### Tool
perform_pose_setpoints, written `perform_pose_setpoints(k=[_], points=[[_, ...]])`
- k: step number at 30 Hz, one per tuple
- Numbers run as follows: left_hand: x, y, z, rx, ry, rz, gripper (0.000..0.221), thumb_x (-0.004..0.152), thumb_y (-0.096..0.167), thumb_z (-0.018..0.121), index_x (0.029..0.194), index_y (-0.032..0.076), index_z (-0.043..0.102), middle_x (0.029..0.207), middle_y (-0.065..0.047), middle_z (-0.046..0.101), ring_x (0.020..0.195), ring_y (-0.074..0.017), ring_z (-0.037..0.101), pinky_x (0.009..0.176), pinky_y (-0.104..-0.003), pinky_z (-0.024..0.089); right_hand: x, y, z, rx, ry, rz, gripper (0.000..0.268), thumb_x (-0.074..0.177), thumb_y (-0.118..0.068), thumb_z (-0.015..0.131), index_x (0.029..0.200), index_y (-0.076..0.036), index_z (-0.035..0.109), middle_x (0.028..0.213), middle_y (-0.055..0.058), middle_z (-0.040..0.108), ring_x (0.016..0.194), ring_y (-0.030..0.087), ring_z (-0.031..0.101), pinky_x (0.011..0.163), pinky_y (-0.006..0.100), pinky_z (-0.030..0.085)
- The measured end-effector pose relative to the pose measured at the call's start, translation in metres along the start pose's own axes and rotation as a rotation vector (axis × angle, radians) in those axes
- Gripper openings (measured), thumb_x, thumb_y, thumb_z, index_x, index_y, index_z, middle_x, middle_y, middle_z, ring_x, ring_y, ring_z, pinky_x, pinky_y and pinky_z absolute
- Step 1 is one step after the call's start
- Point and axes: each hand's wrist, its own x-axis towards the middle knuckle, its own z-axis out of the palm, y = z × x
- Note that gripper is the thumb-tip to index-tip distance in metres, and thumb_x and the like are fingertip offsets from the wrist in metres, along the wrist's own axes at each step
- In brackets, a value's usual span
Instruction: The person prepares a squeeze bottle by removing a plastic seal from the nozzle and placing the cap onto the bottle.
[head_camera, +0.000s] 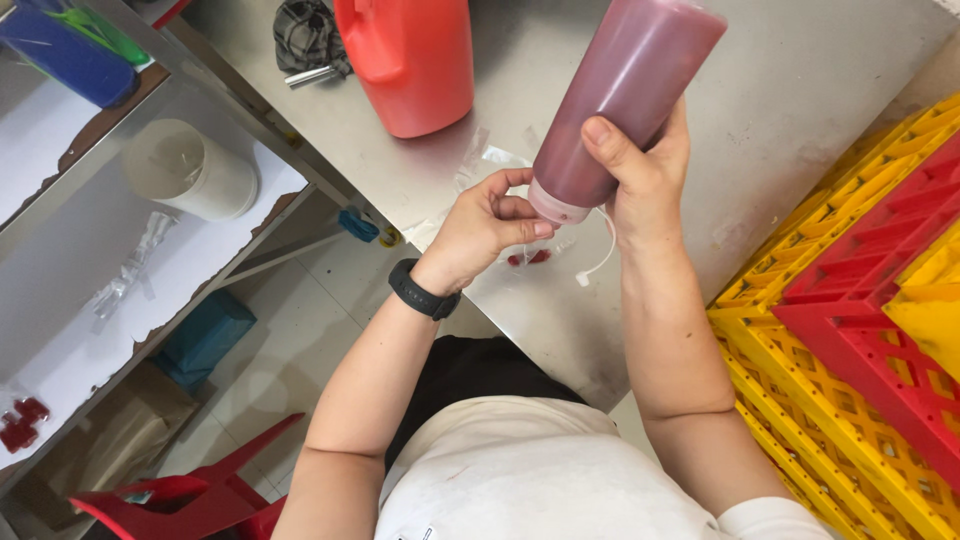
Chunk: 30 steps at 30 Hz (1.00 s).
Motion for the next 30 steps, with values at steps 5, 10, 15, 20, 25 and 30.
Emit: perform_pose_setpoints(k=[5,10,15,20,25,30], points=[[-0.005,0.01,0.005,0.036,0.037,-0.094,0.062,0.085,0.001,0.075,0.142,0.002,0.05,0.1,-0.013,0.078,0.079,-0.0162,0.072,0.057,-0.029,0.05,0.002,-0.006,0.007,-0.032,0.024,-0.043,0.075,0.086,-0.014,0.093,0.144,0.002,0.048,0.128,0.013,0.064,0.114,0.022,0.065,0.105,0.037,0.056],[-0.003,0.002,0.001,-0.037,-0.026,-0.008,0.061,0.088,-0.002,0.075,0.143,-0.001,0.05,0.105,-0.013,0.078,0.086,-0.0135,0.072,0.068,-0.027,0.055,0.001,-0.009,0.011,-0.044,0.016,-0.072,0.074,0.086,-0.011,0.094,0.144,0.002,0.05,0.128,0.012,0.065,0.112,0.022,0.066,0.103,0.035,0.056],[-0.004,0.001,-0.002,-0.071,-0.052,0.029,0.062,0.089,-0.004,0.073,0.146,-0.001,0.048,0.106,-0.014,0.077,0.086,-0.0152,0.072,0.073,-0.03,0.059,0.001,-0.01,0.015,0.012,0.022,-0.07,0.072,0.086,-0.008,0.093,0.142,0.001,0.05,0.126,0.012,0.065,0.108,0.022,0.067,0.097,0.036,0.058],[-0.006,0.007,-0.002,-0.088,-0.061,0.016,0.063,0.089,-0.005,0.072,0.147,-0.001,0.046,0.105,-0.014,0.077,0.082,-0.0162,0.072,0.069,-0.03,0.058,0.003,-0.009,0.015,-0.002,0.027,-0.064,0.07,0.086,-0.007,0.093,0.141,0.002,0.051,0.125,0.013,0.066,0.111,0.023,0.067,0.099,0.037,0.058],[-0.005,0.007,-0.003,0.058,-0.057,0.077,0.064,0.09,-0.002,0.075,0.148,0.0,0.048,0.107,-0.012,0.078,0.094,-0.0121,0.071,0.084,-0.027,0.057,0.003,-0.01,0.017,-0.034,0.009,-0.073,0.069,0.087,-0.008,0.094,0.141,0.002,0.052,0.126,0.013,0.066,0.109,0.022,0.067,0.1,0.036,0.057],[-0.004,0.005,-0.004,0.053,-0.071,0.06,0.064,0.09,0.0,0.074,0.148,0.0,0.048,0.105,-0.011,0.078,0.095,-0.0116,0.071,0.086,-0.028,0.057,0.004,-0.013,0.02,-0.043,0.018,-0.071,0.07,0.086,-0.009,0.094,0.14,0.002,0.052,0.125,0.013,0.066,0.108,0.022,0.067,0.1,0.036,0.057]])
